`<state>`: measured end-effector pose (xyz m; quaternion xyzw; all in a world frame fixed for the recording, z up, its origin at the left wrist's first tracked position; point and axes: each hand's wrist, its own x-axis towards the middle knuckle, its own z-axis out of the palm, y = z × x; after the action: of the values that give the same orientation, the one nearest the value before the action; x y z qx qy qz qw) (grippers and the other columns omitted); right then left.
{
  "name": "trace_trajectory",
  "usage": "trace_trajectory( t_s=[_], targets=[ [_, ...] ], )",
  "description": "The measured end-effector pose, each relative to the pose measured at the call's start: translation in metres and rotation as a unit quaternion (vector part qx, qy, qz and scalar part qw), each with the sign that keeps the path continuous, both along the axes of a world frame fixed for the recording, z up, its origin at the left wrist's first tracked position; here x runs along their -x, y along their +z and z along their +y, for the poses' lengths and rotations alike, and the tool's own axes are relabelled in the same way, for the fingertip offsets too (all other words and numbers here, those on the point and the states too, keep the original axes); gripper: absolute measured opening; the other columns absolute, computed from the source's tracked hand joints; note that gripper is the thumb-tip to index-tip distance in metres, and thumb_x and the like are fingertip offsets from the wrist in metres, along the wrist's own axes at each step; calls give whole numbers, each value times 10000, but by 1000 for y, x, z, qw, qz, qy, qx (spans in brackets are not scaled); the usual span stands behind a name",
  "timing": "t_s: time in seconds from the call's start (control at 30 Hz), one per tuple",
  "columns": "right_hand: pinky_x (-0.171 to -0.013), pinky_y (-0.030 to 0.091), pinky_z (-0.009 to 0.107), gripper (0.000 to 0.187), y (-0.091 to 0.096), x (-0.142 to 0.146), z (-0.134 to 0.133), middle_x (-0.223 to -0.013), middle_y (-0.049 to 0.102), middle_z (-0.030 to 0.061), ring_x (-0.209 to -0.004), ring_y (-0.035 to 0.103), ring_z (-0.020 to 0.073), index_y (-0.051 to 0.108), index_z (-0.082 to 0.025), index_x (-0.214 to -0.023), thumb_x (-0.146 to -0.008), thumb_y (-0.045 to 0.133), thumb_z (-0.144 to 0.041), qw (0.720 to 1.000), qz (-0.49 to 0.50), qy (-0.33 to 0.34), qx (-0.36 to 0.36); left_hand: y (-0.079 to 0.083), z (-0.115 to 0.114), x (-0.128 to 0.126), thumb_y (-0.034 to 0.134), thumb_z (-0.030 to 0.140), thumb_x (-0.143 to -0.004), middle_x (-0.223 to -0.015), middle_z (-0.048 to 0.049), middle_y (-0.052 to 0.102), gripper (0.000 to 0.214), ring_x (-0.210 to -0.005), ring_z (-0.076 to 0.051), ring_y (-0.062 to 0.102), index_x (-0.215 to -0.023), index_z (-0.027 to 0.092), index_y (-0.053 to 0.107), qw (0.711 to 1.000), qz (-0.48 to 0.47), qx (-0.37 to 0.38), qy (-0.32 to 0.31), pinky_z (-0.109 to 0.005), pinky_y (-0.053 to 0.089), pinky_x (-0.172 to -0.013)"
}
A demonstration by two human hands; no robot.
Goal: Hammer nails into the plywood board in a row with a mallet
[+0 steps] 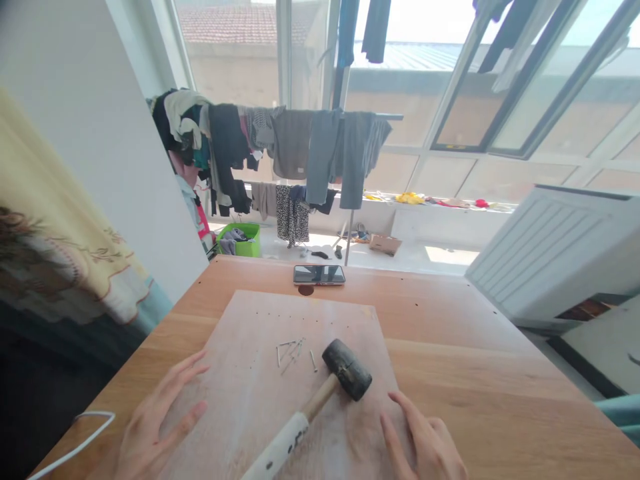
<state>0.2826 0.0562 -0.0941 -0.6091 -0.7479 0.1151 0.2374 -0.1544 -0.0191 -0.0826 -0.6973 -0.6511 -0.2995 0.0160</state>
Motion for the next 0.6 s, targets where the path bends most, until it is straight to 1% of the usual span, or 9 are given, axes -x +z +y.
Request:
trace_trajectory(
  t_s=[0.07,0.13,0.17,0.23,0.3,0.4,0.47,0.53,0.6],
  targets=[
    [-843,659,390,401,1,32,1,-1040,803,97,-955,782,274,707,-238,-1260,-957,537,-438,999,27,46,5,-4,1,33,507,526,-973,-1367,-80,657,409,-1223,-278,668,-1275,270,608,998,-4,-13,63,-390,590,-990],
    [-834,656,338,417,6,63,3,-1019,802,97,-941,786,250,680,-203,-1292,-973,526,-424,995,72,74,13,-5,1,65,494,600,-944,-1317,-97,670,468,-1205,-309,670,-1217,248,636,993,-6,-12,115,-438,576,-1010],
    [-843,653,314,413,9,77,4,-1049,803,97,-961,785,239,671,-198,-1302,-974,531,-406,990,94,102,25,-5,1,80,483,618,-935,-1307,-102,667,487,-1200,-320,669,-1202,242,639,991,-6,-7,135,-455,570,-1014],
    [-882,643,295,417,14,97,6,-1156,795,116,-1030,776,235,650,-180,-1326,-974,532,-371,980,134,138,43,0,-2,101,474,627,-925,-1290,-105,657,502,-1181,-330,674,-1198,238,635,987,4,4,162,-469,569,-1008],
    [-926,631,306,420,17,108,7,-1278,756,141,-1106,756,245,634,-166,-1340,-977,525,-348,974,158,154,51,9,-6,111,497,611,-917,-1281,-96,648,484,-1130,-319,696,-1209,247,625,984,20,14,176,-438,591,-960],
    [-964,617,320,421,17,109,6,-1420,669,153,-1208,707,260,618,-173,-1362,-988,520,-340,970,153,176,68,23,-13,106,529,563,-929,-1283,-64,636,426,-1032,-274,735,-1237,282,612,985,42,33,162,-342,626,-822],
    [-972,614,324,434,16,102,3,-1433,659,147,-1221,698,261,605,-177,-1383,-994,516,-349,972,127,180,76,29,-16,94,528,543,-944,-1271,-44,631,389,-986,-247,748,-1239,304,611,989,50,35,132,-303,630,-761],
    [-969,618,344,448,15,88,-1,-1399,685,141,-1176,723,264,598,-179,-1396,-1000,504,-367,980,97,158,70,31,-18,77,532,534,-948,-1244,-39,630,369,-990,-237,746,-1230,310,615,994,57,25,94,-289,631,-759],
    [-963,624,373,455,14,66,-5,-1364,711,129,-1128,747,272,602,-196,-1399,-997,508,-388,988,73,120,62,31,-18,57,549,509,-948,-1217,-44,630,359,-1018,-235,736,-1239,310,611,996,64,12,54,-281,631,-779]
  ],
)
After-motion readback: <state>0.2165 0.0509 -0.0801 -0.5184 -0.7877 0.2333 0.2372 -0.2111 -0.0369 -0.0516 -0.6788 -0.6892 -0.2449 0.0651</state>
